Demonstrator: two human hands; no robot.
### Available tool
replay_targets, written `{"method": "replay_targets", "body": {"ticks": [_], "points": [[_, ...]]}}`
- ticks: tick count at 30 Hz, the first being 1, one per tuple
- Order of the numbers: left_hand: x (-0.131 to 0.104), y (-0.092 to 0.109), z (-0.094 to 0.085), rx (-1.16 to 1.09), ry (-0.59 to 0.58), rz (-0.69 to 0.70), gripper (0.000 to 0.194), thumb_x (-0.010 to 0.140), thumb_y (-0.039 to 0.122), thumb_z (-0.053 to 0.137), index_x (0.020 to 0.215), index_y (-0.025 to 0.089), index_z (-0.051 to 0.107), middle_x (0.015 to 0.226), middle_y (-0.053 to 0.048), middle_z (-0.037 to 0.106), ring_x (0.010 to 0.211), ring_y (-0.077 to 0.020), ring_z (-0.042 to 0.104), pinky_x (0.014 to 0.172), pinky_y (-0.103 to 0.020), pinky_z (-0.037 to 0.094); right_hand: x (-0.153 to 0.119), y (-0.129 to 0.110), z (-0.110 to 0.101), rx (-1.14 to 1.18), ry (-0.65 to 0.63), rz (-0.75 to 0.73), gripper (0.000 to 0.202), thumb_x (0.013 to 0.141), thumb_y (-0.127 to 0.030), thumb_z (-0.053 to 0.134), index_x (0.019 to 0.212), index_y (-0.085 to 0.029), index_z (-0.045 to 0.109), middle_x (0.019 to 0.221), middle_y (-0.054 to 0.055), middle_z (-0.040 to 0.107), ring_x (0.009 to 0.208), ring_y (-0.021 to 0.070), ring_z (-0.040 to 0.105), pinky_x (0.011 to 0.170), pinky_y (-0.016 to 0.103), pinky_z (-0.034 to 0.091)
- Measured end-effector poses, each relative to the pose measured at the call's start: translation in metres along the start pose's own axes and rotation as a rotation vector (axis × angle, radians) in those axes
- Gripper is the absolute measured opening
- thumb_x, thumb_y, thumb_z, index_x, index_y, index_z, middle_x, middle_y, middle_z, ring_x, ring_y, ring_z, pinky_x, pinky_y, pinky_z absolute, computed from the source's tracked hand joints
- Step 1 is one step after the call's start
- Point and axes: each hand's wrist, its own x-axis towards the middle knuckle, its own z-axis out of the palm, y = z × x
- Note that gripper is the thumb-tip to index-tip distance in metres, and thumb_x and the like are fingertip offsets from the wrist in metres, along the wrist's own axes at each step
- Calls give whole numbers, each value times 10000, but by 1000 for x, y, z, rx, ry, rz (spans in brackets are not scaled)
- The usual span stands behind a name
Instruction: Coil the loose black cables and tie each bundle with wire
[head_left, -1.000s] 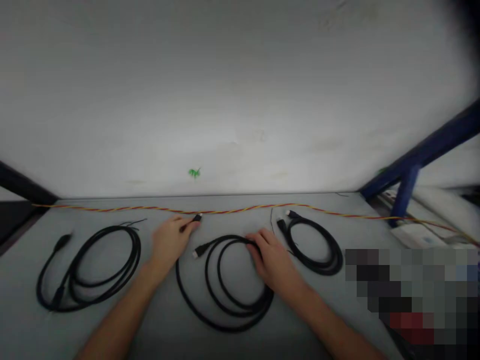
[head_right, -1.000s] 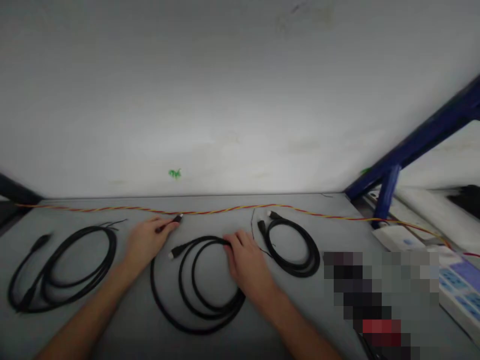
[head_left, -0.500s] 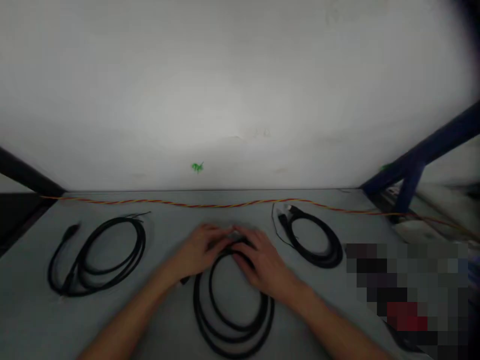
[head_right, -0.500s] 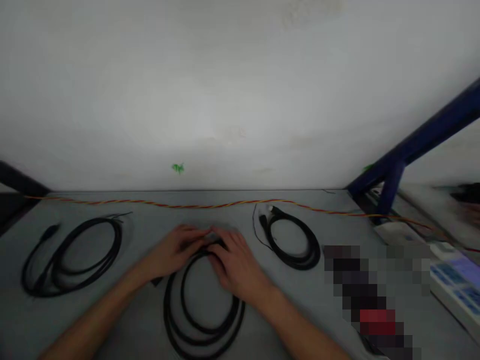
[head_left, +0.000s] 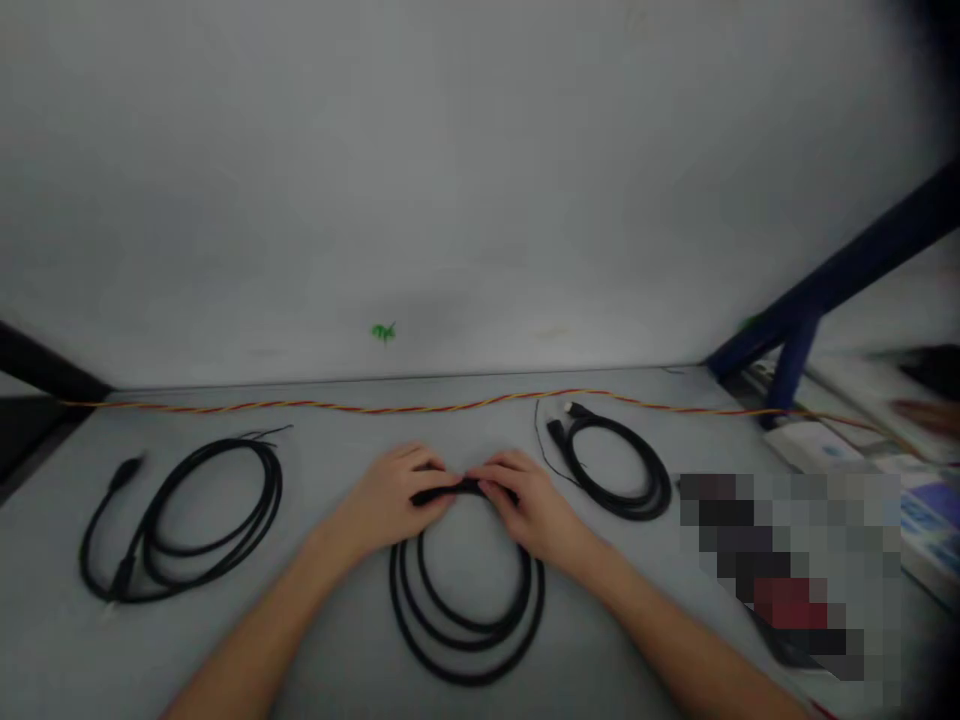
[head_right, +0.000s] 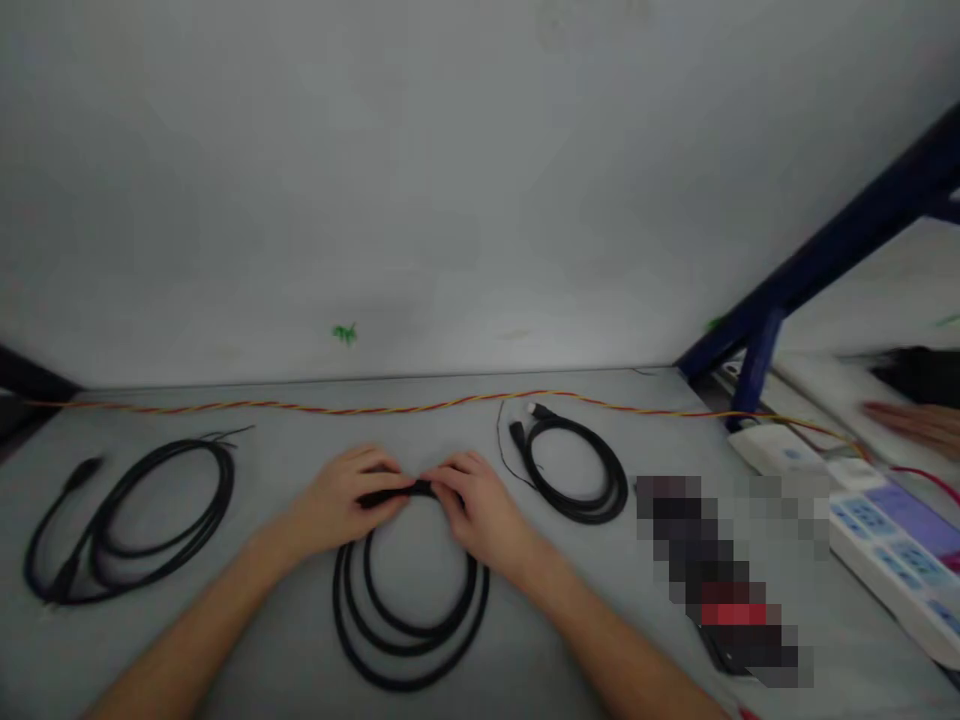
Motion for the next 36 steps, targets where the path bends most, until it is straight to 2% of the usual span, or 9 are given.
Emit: {"method": "replay_targets", "body": {"ticks": [4, 8, 14, 18, 21, 23, 27, 30, 36], "points": [[0, -1, 0, 6, 0, 21, 252, 978, 224, 638, 1178, 278, 782, 1048, -67, 734, 967, -203, 658, 870, -344, 536, 4, 1, -8, -5, 9, 72, 263, 1013, -134, 553, 1128, -228, 771, 1001, 82, 715, 982, 241, 632, 897, 410, 533], [-1, -2, -3, -34, -23, -39, 214, 988, 220, 627, 1117, 241, 797, 1037, -66, 737, 949, -183, 673, 868, -305, 537, 5, 4, -16, -26, 4, 112, 293, 991, -100, 539, 1121, -216, 776, 992, 78, 711, 981, 237, 640, 887, 401, 535], [-5, -4, -12, 177, -39, -78, 196, 981, 229, 623, 1042, 259, 807, 823, -24, 691, 703, -142, 632, 660, -254, 459, 5, 16, -27, -170, 72, 157, 303, 979, -96, 527, 1096, -205, 784, 997, 93, 712, 977, 247, 644, 918, 430, 533], [-3, 5, -12, 349, -63, -87, 181, 989, 235, 617, 1058, 252, 783, 859, -32, 710, 723, -164, 660, 652, -269, 447, 5, 11, -29, -191, 58, 130, 258, 1044, -254, 543, 1200, -213, 746, 1067, 96, 713, 1036, 257, 641, 978, 447, 517], [0, 17, -9, 475, -114, -113, 191, 1015, 244, 568, 955, 199, 743, 830, -50, 706, 703, -188, 667, 630, -292, 445, 4, 0, -27, -231, 15, 90, 313, 1051, -408, 570, 1270, -237, 715, 1134, 97, 713, 1087, 269, 632, 1017, 472, 492], [2, 23, -8, 533, -139, -149, 204, 1027, 252, 549, 922, 182, 709, 804, -58, 699, 693, -208, 672, 616, -306, 445, 4, -7, -27, -259, -8, 83, 335, 1060, -436, 548, 1280, -246, 714, 1182, 99, 705, 1119, 273, 618, 1030, 482, 478], [2, 26, -6, 538, -153, -195, 163, 1025, 231, 549, 1068, 197, 702, 876, -66, 718, 712, -213, 688, 612, -301, 454, 3, -15, -29, -235, -35, 94, 355, 1075, -435, 513, 1318, -257, 699, 1206, 91, 702, 1124, 268, 612, 1033, 487, 470], [1, 23, -4, 494, -151, -210, 228, 1030, 208, 524, 1157, 221, 712, 918, -68, 726, 696, -195, 685, 625, -290, 469, 3, -13, -31, -218, -34, 84, 322, 1031, -429, 606, 1291, -276, 718, 1208, 86, 702, 1129, 262, 624, 1037, 475, 477], [-2, 15, -3, 355, -98, -265, 274, 1019, 323, 569, 1212, 246, 747, 988, -77, 761, 752, -216, 716, 688, -315, 526, 4, 3, -23, -242, -20, 33, 298, 966, -307, 725, 1263, -304, 742, 1203, 73, 718, 1108, 259, 628, 1019, 475, 492]]}}
